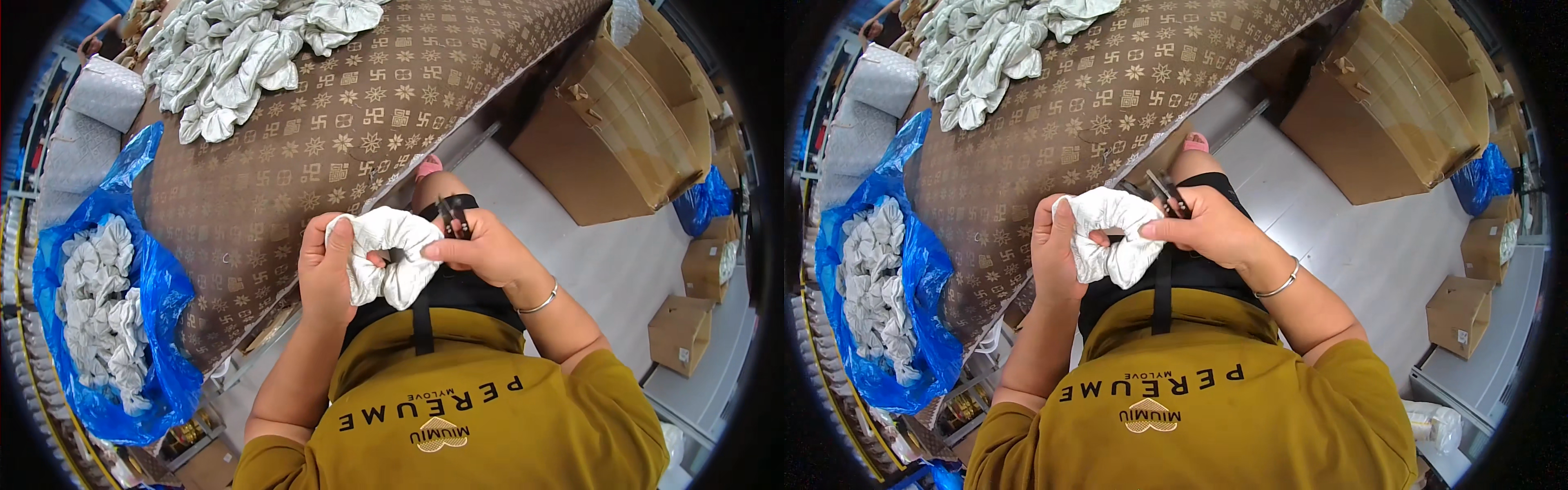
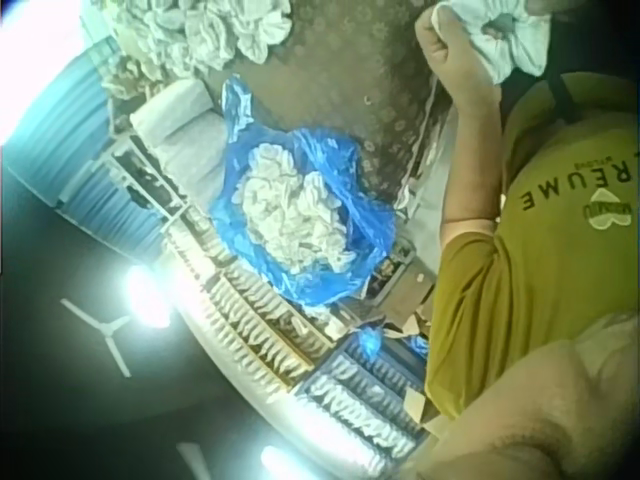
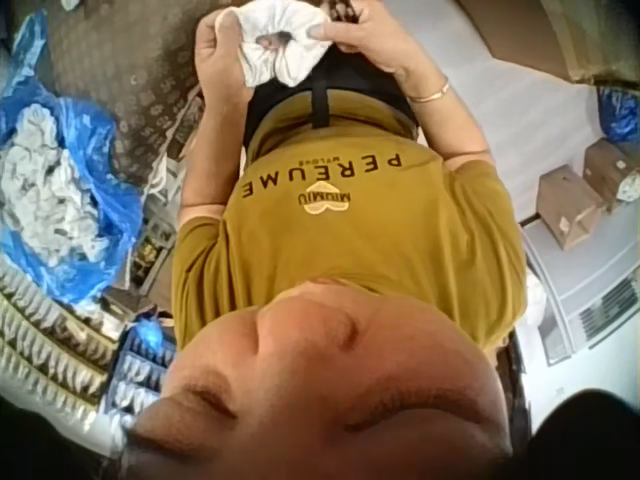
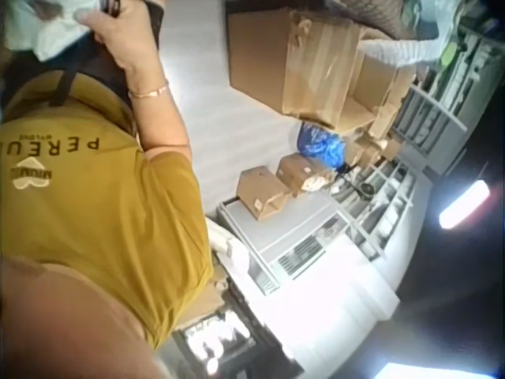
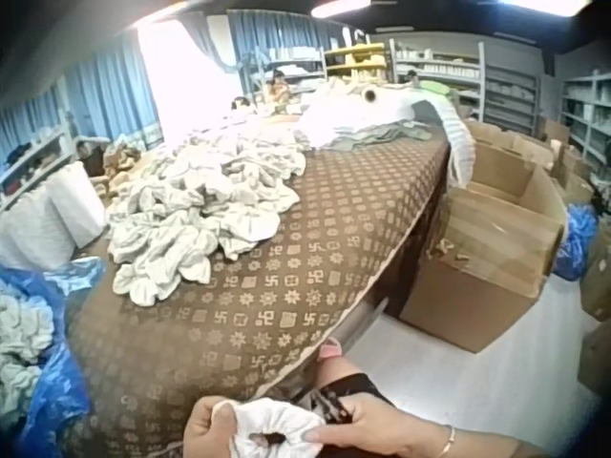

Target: The person trims loose threads from fabric scrunchies using thread snips, turning each scrunchie in hand and placing them aside.

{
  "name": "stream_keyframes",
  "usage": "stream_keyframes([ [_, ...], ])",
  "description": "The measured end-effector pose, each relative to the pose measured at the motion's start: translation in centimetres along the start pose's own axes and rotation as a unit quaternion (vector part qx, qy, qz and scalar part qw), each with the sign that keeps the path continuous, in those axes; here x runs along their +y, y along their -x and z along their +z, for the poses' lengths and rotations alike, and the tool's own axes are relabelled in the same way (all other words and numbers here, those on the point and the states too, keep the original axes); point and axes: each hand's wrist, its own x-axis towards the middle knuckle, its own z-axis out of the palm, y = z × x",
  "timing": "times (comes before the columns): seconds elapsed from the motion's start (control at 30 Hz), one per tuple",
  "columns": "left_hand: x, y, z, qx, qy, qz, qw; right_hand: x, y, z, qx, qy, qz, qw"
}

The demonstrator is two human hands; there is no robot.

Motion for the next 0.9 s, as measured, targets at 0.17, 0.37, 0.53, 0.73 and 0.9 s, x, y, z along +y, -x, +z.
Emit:
stream_keyframes([
  [0.17,-0.9,-0.5,-0.3,0.009,0.058,-0.031,0.998,0.2,-0.3,1.4,0.061,0.04,-0.104,0.992],
  [0.37,-1.7,-0.6,0.0,0.063,0.073,0.009,0.995,1.3,-0.5,0.5,0.055,-0.099,0.031,0.993],
  [0.53,-1.7,-0.9,-0.6,0.079,0.079,-0.002,0.994,2.4,-0.5,1.6,0.1,-0.161,-0.005,0.982],
  [0.73,-1.1,-1.2,-0.7,0.083,0.078,-0.009,0.993,1.8,0.6,0.9,0.134,0.041,-0.121,0.983],
  [0.9,-1.9,-0.6,-0.7,0.044,0.055,0.03,0.997,1.0,0.2,1.2,0.134,-0.008,-0.038,0.99],
])
